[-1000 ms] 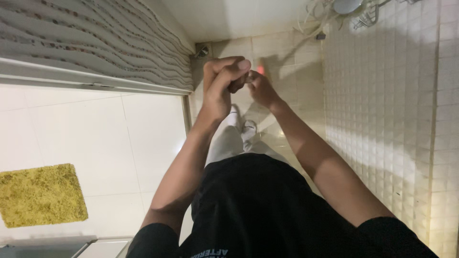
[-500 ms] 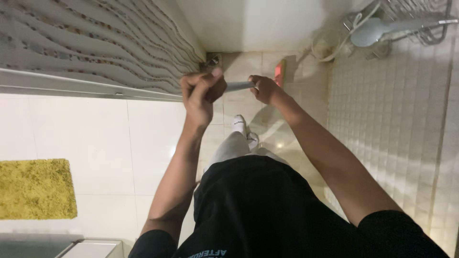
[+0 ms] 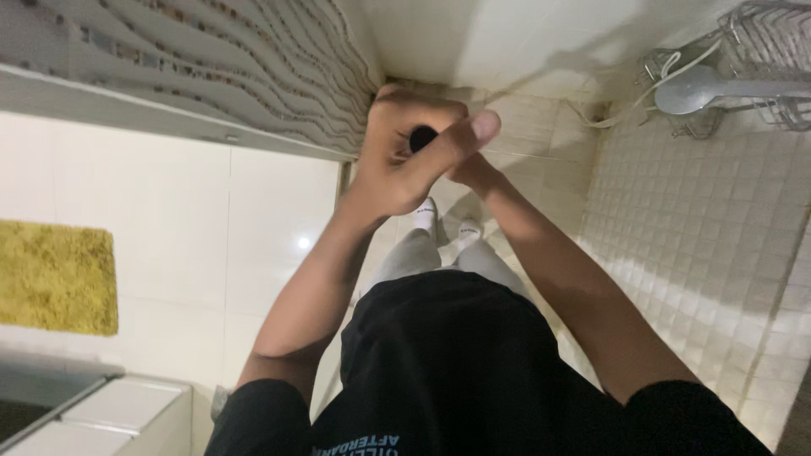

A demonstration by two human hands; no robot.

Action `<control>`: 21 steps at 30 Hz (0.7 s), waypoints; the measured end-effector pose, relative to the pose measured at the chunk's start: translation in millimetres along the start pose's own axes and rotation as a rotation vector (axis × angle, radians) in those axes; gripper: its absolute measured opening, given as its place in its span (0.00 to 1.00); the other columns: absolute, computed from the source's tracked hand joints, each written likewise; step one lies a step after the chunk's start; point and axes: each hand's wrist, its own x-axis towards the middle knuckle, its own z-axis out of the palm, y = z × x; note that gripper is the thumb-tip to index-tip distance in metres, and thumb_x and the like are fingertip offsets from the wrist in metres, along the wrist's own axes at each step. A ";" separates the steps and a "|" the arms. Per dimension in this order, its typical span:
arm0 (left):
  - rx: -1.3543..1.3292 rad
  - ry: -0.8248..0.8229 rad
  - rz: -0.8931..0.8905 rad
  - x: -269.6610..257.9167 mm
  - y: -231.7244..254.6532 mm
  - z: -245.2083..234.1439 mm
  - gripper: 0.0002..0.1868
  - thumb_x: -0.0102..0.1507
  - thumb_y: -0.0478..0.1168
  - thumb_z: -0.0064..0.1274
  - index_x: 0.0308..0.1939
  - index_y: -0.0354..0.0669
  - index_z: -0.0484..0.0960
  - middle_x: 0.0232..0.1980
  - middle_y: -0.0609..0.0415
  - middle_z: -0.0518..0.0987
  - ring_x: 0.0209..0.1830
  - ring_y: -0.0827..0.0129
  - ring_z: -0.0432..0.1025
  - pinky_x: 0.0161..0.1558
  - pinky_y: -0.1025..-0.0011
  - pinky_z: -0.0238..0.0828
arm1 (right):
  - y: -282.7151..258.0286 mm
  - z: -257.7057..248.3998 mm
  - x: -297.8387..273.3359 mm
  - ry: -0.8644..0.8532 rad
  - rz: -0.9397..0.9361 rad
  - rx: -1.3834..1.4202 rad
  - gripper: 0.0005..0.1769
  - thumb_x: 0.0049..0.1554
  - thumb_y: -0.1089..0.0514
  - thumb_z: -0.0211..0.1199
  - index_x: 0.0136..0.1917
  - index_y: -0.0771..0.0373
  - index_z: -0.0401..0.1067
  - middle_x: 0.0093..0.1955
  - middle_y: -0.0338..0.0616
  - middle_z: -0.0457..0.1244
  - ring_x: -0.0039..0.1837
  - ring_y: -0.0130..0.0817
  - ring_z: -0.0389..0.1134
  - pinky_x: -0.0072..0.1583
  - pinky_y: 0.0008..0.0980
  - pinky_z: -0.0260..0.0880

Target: The person uses a squeegee to push water across a tiled bathroom floor, moving the tool in repeated strokes around the base of a shower stall and a doorway.

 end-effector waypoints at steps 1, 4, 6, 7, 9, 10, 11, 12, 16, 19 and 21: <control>-0.045 -0.042 0.004 -2.8 8.7 -1.8 0.24 0.72 0.39 0.54 0.19 0.39 0.74 0.19 0.58 0.68 0.15 0.79 0.60 0.23 0.75 0.49 | -1.6 -7.4 -11.6 -0.011 0.024 -0.080 0.19 0.75 0.46 0.54 0.56 0.65 0.67 0.48 0.39 0.60 0.54 0.26 0.63 0.57 0.29 0.64; -0.186 -0.067 -0.041 -1.8 14.4 3.1 0.24 0.72 0.42 0.51 0.21 0.39 0.75 0.21 0.60 0.72 0.21 0.78 0.65 0.25 0.75 0.56 | 1.9 -52.9 -45.6 -0.023 0.123 -0.647 0.19 0.71 0.47 0.55 0.58 0.66 0.69 0.53 0.49 0.63 0.56 0.40 0.65 0.58 0.37 0.66; -0.213 0.038 -0.111 6.7 -4.4 12.9 0.24 0.72 0.42 0.54 0.21 0.39 0.71 0.22 0.60 0.67 0.20 0.78 0.60 0.25 0.75 0.53 | 17.7 -84.0 -64.6 -0.089 0.132 -1.104 0.19 0.69 0.47 0.56 0.60 0.67 0.70 0.55 0.56 0.65 0.57 0.49 0.67 0.59 0.43 0.68; -0.256 0.140 -0.201 3.8 -15.6 20.6 0.26 0.72 0.42 0.57 0.21 0.38 0.67 0.22 0.61 0.62 0.18 0.78 0.55 0.24 0.74 0.50 | 28.8 -93.9 -76.1 -0.092 0.141 -1.167 0.20 0.67 0.48 0.57 0.60 0.67 0.70 0.57 0.59 0.66 0.58 0.54 0.68 0.60 0.45 0.68; -0.285 0.291 -0.262 -6.7 -32.5 34.3 0.26 0.71 0.41 0.57 0.19 0.39 0.67 0.22 0.62 0.61 0.19 0.79 0.53 0.25 0.74 0.47 | 46.3 -110.9 -91.4 -0.033 0.307 -1.020 0.22 0.66 0.49 0.57 0.63 0.69 0.69 0.56 0.64 0.67 0.59 0.60 0.68 0.61 0.49 0.69; -0.312 0.416 -0.311 -12.0 -36.9 40.9 0.27 0.70 0.40 0.58 0.18 0.39 0.67 0.21 0.63 0.59 0.20 0.79 0.51 0.26 0.74 0.44 | 51.8 -114.7 -98.4 -0.068 0.304 -1.015 0.22 0.66 0.49 0.57 0.63 0.69 0.69 0.56 0.64 0.67 0.59 0.60 0.68 0.61 0.49 0.69; -0.297 0.441 -0.305 -19.2 -37.4 46.8 0.27 0.70 0.40 0.58 0.18 0.39 0.67 0.21 0.63 0.59 0.20 0.79 0.51 0.26 0.74 0.44 | 55.7 -115.1 -101.3 -0.147 0.154 -1.032 0.19 0.67 0.52 0.57 0.63 0.70 0.69 0.58 0.65 0.66 0.59 0.61 0.68 0.61 0.51 0.68; -0.270 0.462 -0.352 -28.9 -34.6 55.2 0.22 0.69 0.40 0.57 0.21 0.37 0.73 0.21 0.64 0.60 0.20 0.79 0.51 0.25 0.73 0.46 | 56.9 -114.2 -100.1 -0.225 0.003 -1.041 0.17 0.67 0.56 0.57 0.63 0.70 0.70 0.60 0.66 0.65 0.59 0.62 0.67 0.60 0.52 0.67; -0.143 0.501 -0.303 -55.9 -14.5 85.8 0.15 0.67 0.39 0.54 0.26 0.36 0.82 0.25 0.61 0.75 0.24 0.79 0.65 0.28 0.72 0.56 | 37.7 -61.6 -87.7 -0.201 0.100 -0.759 0.14 0.65 0.59 0.54 0.60 0.69 0.68 0.55 0.59 0.67 0.59 0.56 0.70 0.59 0.46 0.69; -0.083 0.468 -0.146 -65.6 7.0 102.5 0.19 0.72 0.38 0.55 0.26 0.34 0.78 0.23 0.56 0.73 0.23 0.79 0.62 0.29 0.73 0.55 | -19.7 -17.8 -77.4 -0.229 -0.112 -0.595 0.13 0.61 0.60 0.59 0.57 0.68 0.67 0.54 0.56 0.64 0.58 0.48 0.67 0.58 0.42 0.68; -0.007 0.442 -0.174 -70.3 22.2 109.7 0.22 0.72 0.38 0.56 0.23 0.35 0.73 0.21 0.57 0.68 0.21 0.80 0.58 0.28 0.74 0.51 | -59.7 -1.5 -78.4 -0.325 0.052 -0.452 0.14 0.64 0.57 0.56 0.60 0.66 0.66 0.57 0.52 0.63 0.61 0.41 0.65 0.61 0.38 0.66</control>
